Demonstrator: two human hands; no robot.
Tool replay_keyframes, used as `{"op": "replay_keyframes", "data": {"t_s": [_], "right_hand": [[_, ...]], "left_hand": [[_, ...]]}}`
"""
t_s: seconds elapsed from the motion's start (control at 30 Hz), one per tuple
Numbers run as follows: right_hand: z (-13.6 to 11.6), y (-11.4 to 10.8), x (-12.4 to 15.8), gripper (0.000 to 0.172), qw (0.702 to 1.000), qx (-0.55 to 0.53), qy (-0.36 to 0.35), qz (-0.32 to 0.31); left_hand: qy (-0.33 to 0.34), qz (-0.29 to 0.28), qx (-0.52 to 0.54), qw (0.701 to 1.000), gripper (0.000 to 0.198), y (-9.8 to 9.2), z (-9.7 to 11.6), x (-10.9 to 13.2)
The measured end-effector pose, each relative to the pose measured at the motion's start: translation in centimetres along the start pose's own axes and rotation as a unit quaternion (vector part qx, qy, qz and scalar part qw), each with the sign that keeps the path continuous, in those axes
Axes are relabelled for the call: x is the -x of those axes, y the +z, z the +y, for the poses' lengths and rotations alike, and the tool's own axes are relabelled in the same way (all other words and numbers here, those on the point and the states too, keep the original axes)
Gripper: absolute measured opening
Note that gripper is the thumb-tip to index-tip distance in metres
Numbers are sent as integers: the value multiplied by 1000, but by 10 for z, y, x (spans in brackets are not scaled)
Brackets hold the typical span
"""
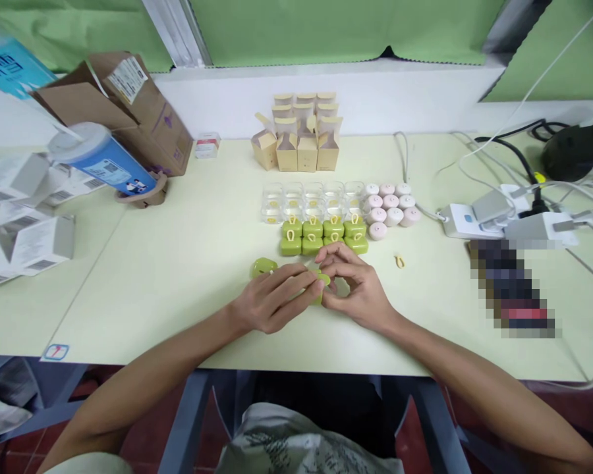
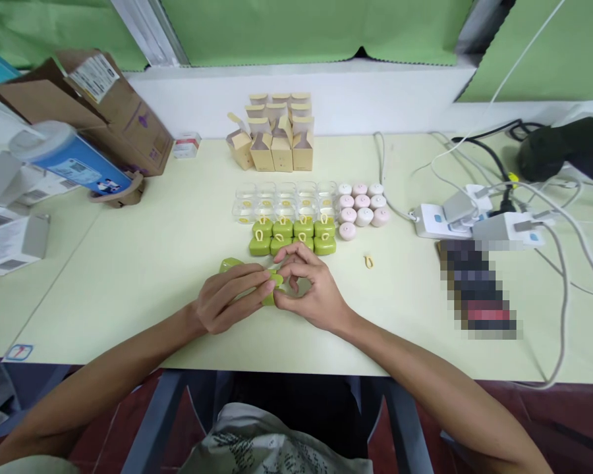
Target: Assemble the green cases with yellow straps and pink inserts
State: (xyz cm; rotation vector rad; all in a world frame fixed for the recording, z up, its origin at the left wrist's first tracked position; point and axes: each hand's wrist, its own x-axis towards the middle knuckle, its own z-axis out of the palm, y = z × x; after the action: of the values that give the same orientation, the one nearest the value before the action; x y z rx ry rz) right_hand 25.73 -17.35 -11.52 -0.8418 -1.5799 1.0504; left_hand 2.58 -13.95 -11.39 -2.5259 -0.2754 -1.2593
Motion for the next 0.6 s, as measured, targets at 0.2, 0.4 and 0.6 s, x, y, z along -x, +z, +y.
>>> {"op": "replay_keyframes", "data": {"t_s": [0.2, 0.4, 0.6], "right_hand": [[2, 1, 0, 12, 1000, -15, 19, 5], [4, -1, 4, 10, 999, -25, 24, -6], [4, -2, 5, 11, 999, -12, 34, -14]], "left_hand": [[-7, -6, -26, 1000, 28, 2, -1, 3], [20, 2, -33, 999, 17, 0, 1, -4], [39, -4, -47, 998, 12, -3, 2, -5]]}}
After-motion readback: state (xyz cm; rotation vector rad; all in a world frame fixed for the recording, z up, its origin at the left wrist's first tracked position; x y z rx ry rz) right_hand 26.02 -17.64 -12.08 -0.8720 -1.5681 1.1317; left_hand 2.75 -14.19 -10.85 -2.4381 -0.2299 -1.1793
